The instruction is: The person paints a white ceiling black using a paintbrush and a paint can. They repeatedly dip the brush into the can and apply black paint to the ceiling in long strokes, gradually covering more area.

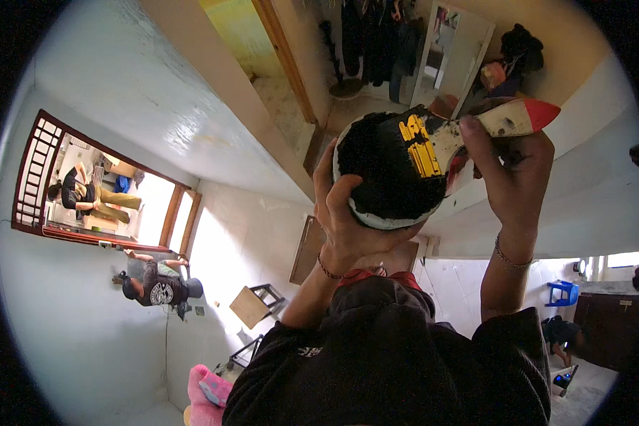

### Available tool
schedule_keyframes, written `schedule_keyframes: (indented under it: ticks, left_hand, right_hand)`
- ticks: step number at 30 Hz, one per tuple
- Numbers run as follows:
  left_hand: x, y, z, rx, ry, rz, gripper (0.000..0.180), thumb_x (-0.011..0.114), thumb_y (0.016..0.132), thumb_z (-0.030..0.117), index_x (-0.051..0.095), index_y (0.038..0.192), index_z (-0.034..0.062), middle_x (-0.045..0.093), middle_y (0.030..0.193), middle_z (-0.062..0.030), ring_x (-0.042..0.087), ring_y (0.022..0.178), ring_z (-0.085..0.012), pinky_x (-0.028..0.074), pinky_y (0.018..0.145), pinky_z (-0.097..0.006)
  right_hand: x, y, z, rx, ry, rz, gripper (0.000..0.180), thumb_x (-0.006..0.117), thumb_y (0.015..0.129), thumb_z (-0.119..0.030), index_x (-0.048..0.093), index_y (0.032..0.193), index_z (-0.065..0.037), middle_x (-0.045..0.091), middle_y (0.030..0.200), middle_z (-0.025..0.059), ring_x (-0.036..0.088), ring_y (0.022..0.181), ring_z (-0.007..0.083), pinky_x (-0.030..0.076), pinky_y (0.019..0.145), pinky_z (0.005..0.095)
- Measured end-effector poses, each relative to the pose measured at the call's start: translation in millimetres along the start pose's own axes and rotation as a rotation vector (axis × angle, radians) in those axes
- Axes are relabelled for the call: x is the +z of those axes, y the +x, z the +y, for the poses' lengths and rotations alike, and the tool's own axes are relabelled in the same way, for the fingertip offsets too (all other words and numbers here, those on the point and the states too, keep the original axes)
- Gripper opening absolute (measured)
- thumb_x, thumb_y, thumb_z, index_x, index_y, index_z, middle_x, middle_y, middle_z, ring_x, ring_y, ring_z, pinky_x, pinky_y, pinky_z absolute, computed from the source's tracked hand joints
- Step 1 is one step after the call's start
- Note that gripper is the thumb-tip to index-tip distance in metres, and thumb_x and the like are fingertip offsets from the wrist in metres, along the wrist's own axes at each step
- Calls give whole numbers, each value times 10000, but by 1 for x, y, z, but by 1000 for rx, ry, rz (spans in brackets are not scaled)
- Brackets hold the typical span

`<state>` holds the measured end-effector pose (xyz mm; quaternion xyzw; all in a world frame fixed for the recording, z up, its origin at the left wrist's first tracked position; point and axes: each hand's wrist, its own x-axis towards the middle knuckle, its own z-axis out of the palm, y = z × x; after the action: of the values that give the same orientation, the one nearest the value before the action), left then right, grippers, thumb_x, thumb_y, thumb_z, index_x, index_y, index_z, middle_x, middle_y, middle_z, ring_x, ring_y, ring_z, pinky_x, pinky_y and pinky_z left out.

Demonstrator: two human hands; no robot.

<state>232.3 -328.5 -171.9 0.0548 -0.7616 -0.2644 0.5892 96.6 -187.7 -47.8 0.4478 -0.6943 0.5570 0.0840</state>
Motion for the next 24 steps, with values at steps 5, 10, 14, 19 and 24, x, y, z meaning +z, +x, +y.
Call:
schedule_keyframes:
  ticks: [5, 10, 14, 19, 24]
  left_hand:
    - [-14, 13, 19, -10, 13, 61, 976, 1001, 552, 384, 413, 1299, 163, 496, 1390, -346, 552, 1278, -500, 503, 1040, -546]
    - [-23, 26, 26, 20, 53, 56, 957, 999, 556, 375, 421, 1279, 135, 503, 1391, -332, 582, 1250, -481, 523, 1008, -531]
    - [-19, 33, 25, 53, 41, 84, 941, 996, 566, 386, 424, 1267, 124, 508, 1384, -330, 588, 1247, -479, 527, 1000, -527]
    - [-13, 31, 19, 15, -19, 22, 941, 996, 570, 406, 425, 1274, 152, 502, 1385, -335, 577, 1256, -493, 516, 1004, -550]
    - [-1, 34, 20, 6, -109, -48, 967, 996, 559, 428, 420, 1286, 157, 503, 1359, -334, 571, 1233, -498, 513, 983, -572]
  right_hand:
    - [-6, -4, -8, 71, 192, 198, 194, 820, 887, -135, 708, 977, -5, 738, 871, 59, 691, 748, 112, 556, 666, 275]
    - [-7, -4, -2, 128, 407, 314, 226, 809, 893, -126, 700, 1045, 0, 741, 963, 65, 685, 799, 114, 569, 691, 279]
    - [-14, -7, 4, 136, 383, 287, 230, 793, 907, -124, 696, 1066, 10, 742, 968, 64, 685, 806, 117, 571, 705, 278]
    - [-22, -18, -4, 142, 262, 249, 222, 782, 908, -90, 693, 1073, 28, 720, 941, 43, 652, 781, 94, 527, 659, 260]
    - [-29, -29, -7, 120, 38, 314, 122, 804, 868, -55, 705, 931, -18, 714, 841, 9, 657, 758, 92, 544, 684, 270]
